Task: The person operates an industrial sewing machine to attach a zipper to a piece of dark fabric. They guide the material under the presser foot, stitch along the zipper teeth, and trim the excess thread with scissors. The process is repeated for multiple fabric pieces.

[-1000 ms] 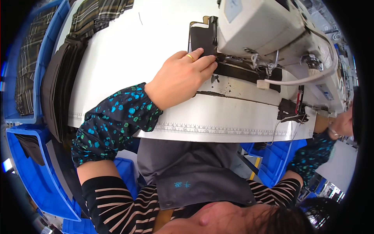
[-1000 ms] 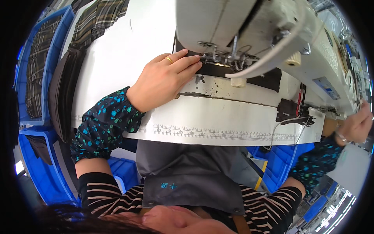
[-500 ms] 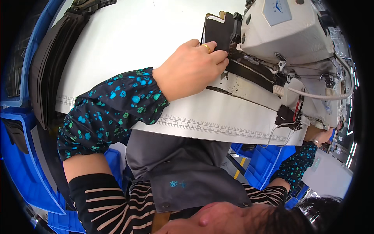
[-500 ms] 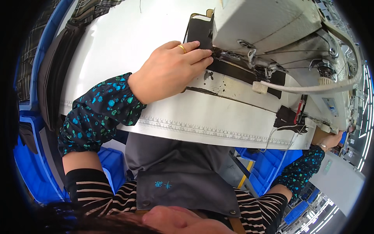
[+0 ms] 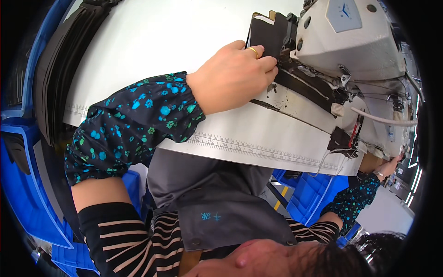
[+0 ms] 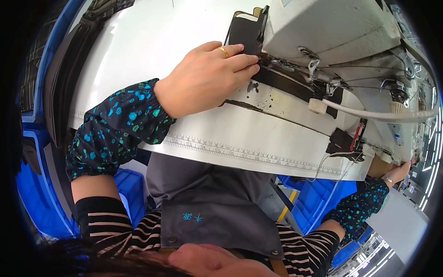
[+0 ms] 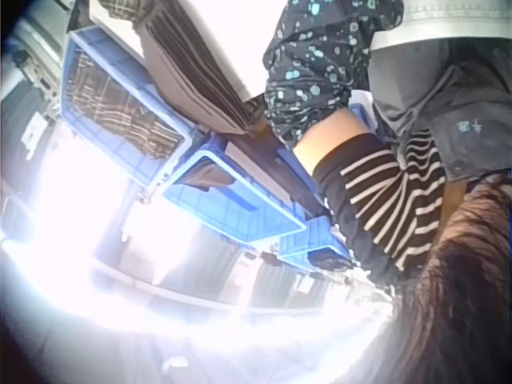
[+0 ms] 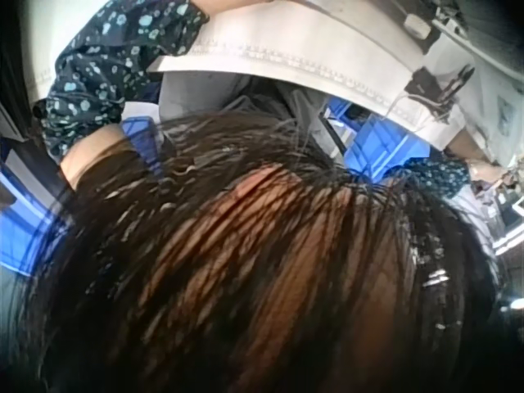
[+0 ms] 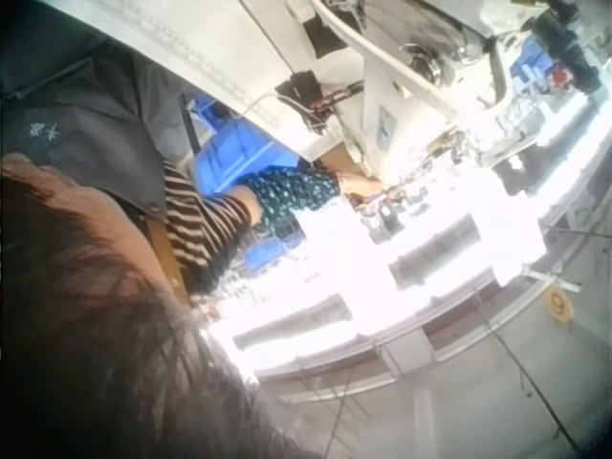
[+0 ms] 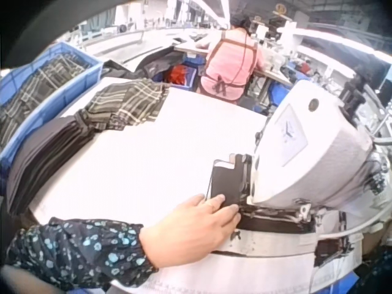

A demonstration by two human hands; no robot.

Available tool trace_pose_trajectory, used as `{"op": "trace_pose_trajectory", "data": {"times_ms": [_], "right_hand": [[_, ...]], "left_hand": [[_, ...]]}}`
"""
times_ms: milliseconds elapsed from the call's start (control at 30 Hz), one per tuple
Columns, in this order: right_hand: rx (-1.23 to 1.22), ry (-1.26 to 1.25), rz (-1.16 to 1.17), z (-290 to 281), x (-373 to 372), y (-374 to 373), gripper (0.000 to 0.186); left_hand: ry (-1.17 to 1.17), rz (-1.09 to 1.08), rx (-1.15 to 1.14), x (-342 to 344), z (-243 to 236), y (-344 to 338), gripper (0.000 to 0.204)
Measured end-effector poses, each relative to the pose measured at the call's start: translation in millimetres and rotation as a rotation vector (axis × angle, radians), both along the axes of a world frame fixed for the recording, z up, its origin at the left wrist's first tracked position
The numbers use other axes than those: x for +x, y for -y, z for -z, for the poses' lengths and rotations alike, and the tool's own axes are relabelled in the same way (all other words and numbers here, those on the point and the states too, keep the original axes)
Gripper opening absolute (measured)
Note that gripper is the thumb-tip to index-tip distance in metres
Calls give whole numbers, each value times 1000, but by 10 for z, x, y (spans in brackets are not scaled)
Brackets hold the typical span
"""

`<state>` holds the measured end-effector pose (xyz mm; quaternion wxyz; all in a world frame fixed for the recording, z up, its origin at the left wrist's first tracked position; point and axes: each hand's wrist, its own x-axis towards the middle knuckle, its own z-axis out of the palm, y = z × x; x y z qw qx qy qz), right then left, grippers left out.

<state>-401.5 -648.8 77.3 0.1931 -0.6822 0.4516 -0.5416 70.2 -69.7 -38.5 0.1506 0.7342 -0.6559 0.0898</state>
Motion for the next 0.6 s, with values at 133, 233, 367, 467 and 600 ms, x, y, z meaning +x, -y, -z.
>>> {"op": "trace_pose_trajectory", "data": {"times_ms": [133, 233, 367, 467, 600], "right_hand": [[6, -69, 84, 32, -112, 120, 55], [-52, -241, 176, -223, -436, 245, 56], [33, -155, 162, 81, -49, 168, 56], [-50, -238, 201, 82, -131, 198, 58], [-242, -358, 239, -117, -538, 309, 58]], "left_hand": [[-2, 7, -11, -6, 2, 4, 47], [-44, 38, -42, 9, 22, 35, 45], [-22, 4, 3, -2, -9, 14, 45], [-34, 16, 23, 12, -38, 13, 47], [-77, 52, 8, 48, -6, 12, 49]]}}
